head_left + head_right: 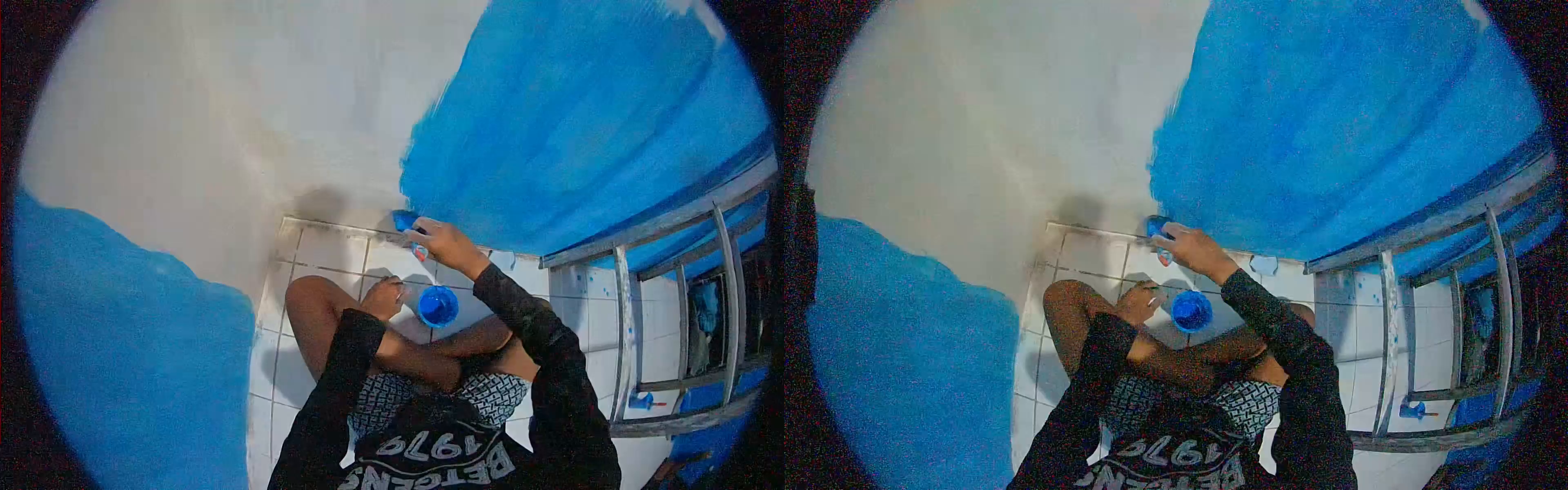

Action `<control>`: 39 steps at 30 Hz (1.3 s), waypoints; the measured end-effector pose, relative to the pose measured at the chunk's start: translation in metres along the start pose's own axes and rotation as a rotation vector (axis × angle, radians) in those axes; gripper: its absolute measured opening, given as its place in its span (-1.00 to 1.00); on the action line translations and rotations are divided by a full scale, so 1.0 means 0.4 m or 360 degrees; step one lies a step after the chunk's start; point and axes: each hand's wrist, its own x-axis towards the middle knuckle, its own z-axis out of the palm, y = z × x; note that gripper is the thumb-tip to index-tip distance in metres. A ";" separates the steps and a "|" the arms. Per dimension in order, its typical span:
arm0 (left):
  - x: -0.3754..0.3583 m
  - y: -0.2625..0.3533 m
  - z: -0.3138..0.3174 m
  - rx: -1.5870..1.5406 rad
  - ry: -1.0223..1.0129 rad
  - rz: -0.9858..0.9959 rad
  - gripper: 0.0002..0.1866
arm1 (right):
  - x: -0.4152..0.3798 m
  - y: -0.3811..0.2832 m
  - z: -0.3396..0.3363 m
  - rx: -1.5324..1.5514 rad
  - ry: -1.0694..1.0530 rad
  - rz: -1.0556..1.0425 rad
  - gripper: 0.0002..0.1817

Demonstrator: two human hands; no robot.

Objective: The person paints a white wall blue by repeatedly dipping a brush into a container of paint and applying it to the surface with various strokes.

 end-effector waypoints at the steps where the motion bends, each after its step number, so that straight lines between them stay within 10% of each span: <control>1: -0.006 0.010 -0.010 -0.0002 -0.0005 -0.0003 -0.73 | -0.012 0.001 0.014 -0.0003 0.0036 0.0097 -0.44; 9: 0.001 0.046 -0.040 -0.0094 -0.0036 -0.0188 -0.66 | -0.071 -0.089 0.012 0.0400 0.0781 0.1038 -0.77; 11: 0.003 0.012 -0.019 -0.0044 -0.0039 -0.0164 -0.67 | -0.108 -0.101 0.000 0.0982 0.1225 0.1711 -0.71; 17: -0.003 0.012 -0.023 -0.0044 0.0063 -0.0122 -0.71 | -0.229 -0.114 0.025 0.2234 0.2248 0.1977 -0.71; 23: -0.003 0.020 -0.040 -0.0242 0.0276 0.0054 -0.69 | -0.291 -0.173 0.060 0.2749 0.2167 0.1983 -0.73; 26: -0.024 0.025 -0.029 -0.0331 0.0098 0.0106 -0.38 | -0.316 -0.197 0.034 0.3484 0.2125 0.1674 -0.65; 28: -0.044 0.082 -0.064 -0.0381 -0.0174 -0.0038 0.09 | -0.342 -0.208 0.004 0.3511 0.1988 0.1641 -0.65; 32: -0.031 0.170 -0.120 -0.0481 -0.0253 0.0044 0.33 | -0.367 -0.211 -0.010 0.3600 0.1869 0.1764 -0.65; 39: -0.006 0.252 -0.089 -0.0326 -0.0143 0.0214 0.36 | -0.437 -0.172 0.044 0.3402 0.1267 0.1546 -0.63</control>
